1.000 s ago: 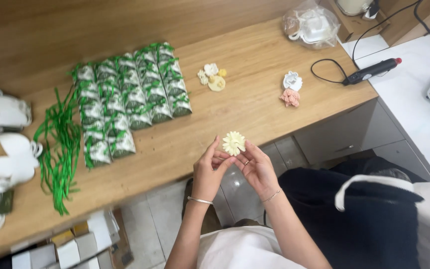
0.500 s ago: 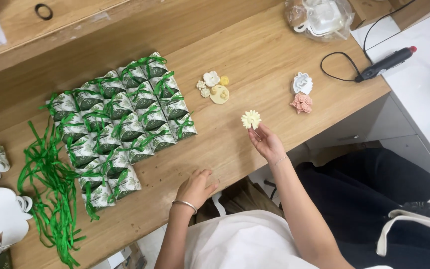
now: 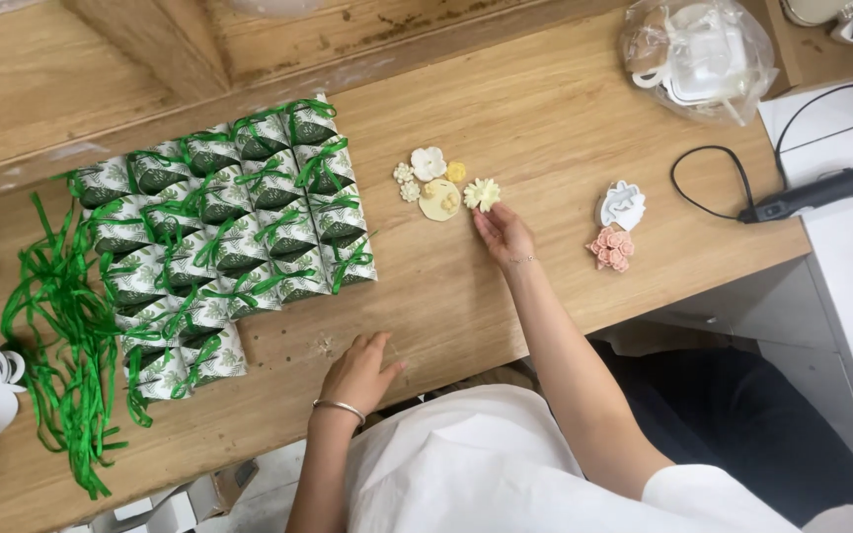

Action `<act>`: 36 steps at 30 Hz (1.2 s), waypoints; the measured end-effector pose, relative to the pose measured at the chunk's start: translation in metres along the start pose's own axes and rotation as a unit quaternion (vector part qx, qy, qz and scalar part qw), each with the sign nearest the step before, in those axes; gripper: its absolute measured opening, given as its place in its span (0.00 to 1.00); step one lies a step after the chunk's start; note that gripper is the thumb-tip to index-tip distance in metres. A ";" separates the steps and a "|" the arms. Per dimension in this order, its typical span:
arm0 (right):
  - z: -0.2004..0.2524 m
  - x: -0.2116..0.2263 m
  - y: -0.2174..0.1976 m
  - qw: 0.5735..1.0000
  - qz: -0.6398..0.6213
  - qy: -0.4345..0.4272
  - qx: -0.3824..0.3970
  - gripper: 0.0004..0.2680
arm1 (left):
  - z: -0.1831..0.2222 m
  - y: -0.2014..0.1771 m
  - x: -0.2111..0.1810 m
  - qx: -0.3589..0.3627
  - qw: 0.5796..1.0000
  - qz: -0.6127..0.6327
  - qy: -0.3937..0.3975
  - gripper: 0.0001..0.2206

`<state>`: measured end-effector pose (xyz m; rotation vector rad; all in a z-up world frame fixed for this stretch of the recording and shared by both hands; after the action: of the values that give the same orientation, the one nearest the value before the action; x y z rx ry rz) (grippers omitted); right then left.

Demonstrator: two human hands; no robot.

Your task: Picking up various flower-shaped candles from a display shelf and placing them on a production table for packaging.

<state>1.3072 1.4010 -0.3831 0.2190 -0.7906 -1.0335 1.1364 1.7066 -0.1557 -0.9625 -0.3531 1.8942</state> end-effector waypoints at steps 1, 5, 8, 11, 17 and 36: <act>-0.004 0.000 0.003 1.000 0.003 0.003 0.001 0.11 | -0.002 0.000 -0.005 -0.001 1.000 0.002 -0.004 0.26; -0.020 -0.006 0.007 1.000 0.011 0.014 0.006 0.11 | -0.008 0.005 -0.017 -0.012 1.000 0.017 0.015 0.26; -0.038 -0.009 0.011 1.000 -0.004 0.010 -0.005 0.10 | -0.012 0.008 -0.022 -0.021 0.999 0.026 0.020 0.26; -0.045 -0.009 0.023 1.000 -0.010 0.002 -0.025 0.09 | -0.015 0.010 -0.025 -0.021 1.000 0.021 0.005 0.27; -0.031 0.005 0.048 0.997 0.062 -0.017 -0.053 0.08 | -0.012 0.013 -0.029 -0.034 0.999 0.025 -0.025 0.27; 0.057 0.005 0.047 0.956 0.237 0.151 0.082 0.10 | 0.022 0.096 -0.052 -0.141 0.958 0.227 -0.106 0.24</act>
<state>1.3024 1.4317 -0.3161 0.3028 -0.6075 -0.4655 1.0728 1.6172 -0.1742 -1.0961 -0.5804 2.4237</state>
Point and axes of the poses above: each hand's wrist, its own z-axis away from the middle knuckle, its own y-axis out of the palm, x = y × z, the point moved 2 cm from there along -z, towards the middle knuckle, and after that the axes turned 2 degrees about -y, right-handed, at the moved point
